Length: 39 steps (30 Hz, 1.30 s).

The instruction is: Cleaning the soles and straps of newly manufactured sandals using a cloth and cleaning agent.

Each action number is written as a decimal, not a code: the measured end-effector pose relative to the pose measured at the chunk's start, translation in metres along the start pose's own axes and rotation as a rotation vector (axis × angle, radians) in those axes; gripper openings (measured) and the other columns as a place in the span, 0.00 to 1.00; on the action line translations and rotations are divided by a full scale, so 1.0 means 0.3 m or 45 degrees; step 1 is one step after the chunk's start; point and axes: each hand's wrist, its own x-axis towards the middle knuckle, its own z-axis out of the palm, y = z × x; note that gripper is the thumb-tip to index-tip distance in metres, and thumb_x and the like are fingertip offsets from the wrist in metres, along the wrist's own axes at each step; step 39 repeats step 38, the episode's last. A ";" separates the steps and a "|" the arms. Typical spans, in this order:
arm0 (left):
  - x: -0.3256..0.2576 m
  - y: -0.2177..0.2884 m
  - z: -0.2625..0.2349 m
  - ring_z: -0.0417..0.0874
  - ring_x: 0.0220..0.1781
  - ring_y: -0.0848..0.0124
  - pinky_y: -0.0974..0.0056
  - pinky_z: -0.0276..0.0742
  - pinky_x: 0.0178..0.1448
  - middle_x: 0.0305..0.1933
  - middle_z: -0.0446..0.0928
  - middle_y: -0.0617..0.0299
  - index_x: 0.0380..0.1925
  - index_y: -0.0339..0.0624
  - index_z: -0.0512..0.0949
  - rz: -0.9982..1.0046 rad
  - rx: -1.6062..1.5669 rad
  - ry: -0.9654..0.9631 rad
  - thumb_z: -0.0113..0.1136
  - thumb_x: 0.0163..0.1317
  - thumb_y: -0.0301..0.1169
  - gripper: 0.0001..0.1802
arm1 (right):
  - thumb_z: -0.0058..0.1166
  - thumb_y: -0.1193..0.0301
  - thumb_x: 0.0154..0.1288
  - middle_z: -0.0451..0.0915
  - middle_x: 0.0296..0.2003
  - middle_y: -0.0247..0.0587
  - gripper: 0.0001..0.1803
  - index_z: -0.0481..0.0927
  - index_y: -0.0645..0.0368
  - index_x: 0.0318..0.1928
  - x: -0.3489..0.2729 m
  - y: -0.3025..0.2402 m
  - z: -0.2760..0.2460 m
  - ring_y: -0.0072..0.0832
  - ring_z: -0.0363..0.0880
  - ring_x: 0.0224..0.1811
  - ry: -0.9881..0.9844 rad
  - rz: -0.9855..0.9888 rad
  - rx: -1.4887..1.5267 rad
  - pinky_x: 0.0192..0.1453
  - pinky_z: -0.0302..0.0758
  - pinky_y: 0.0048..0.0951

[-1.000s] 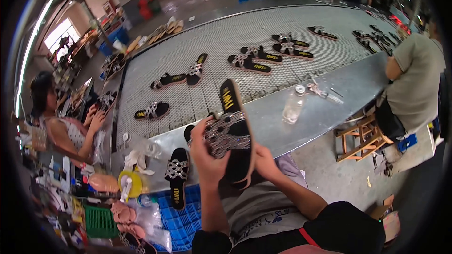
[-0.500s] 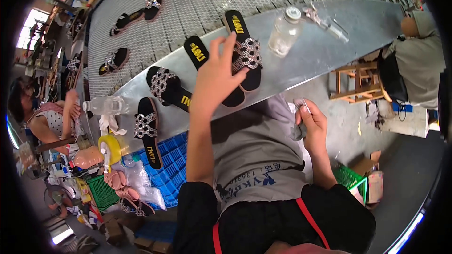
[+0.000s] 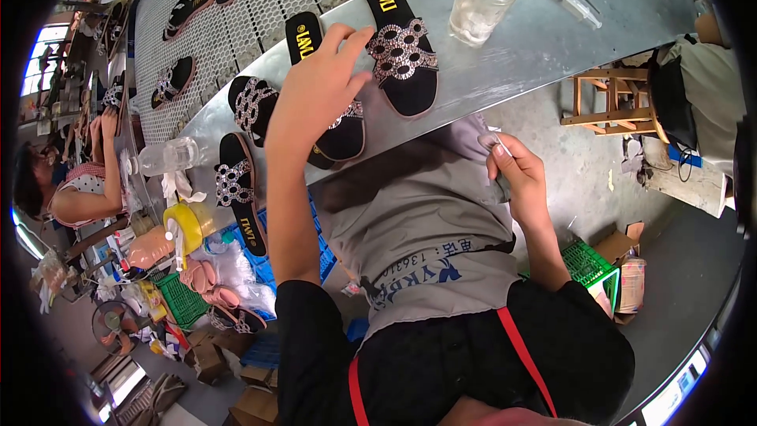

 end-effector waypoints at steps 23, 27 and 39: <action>-0.097 0.067 0.081 0.82 0.59 0.55 0.52 0.77 0.61 0.62 0.79 0.58 0.66 0.46 0.77 -0.065 0.166 0.355 0.73 0.61 0.39 0.33 | 0.49 0.70 0.84 0.76 0.30 0.30 0.16 0.82 0.65 0.62 0.014 -0.014 0.088 0.18 0.71 0.36 -0.095 -0.023 -0.035 0.45 0.68 0.22; -0.121 -0.009 0.038 0.78 0.68 0.51 0.54 0.72 0.71 0.69 0.76 0.53 0.68 0.42 0.75 0.093 -0.273 0.256 0.64 0.71 0.35 0.27 | 0.51 0.73 0.83 0.77 0.31 0.30 0.15 0.83 0.63 0.62 0.019 -0.023 0.107 0.17 0.73 0.36 -0.130 -0.089 -0.153 0.43 0.70 0.21; -0.103 -0.107 0.034 0.69 0.79 0.53 0.47 0.55 0.85 0.80 0.67 0.53 0.75 0.48 0.70 0.313 0.005 -0.057 0.68 0.68 0.43 0.37 | 0.61 0.82 0.62 0.84 0.44 0.40 0.34 0.78 0.49 0.70 0.111 -0.095 0.273 0.38 0.88 0.35 -0.509 -0.796 -1.634 0.38 0.84 0.34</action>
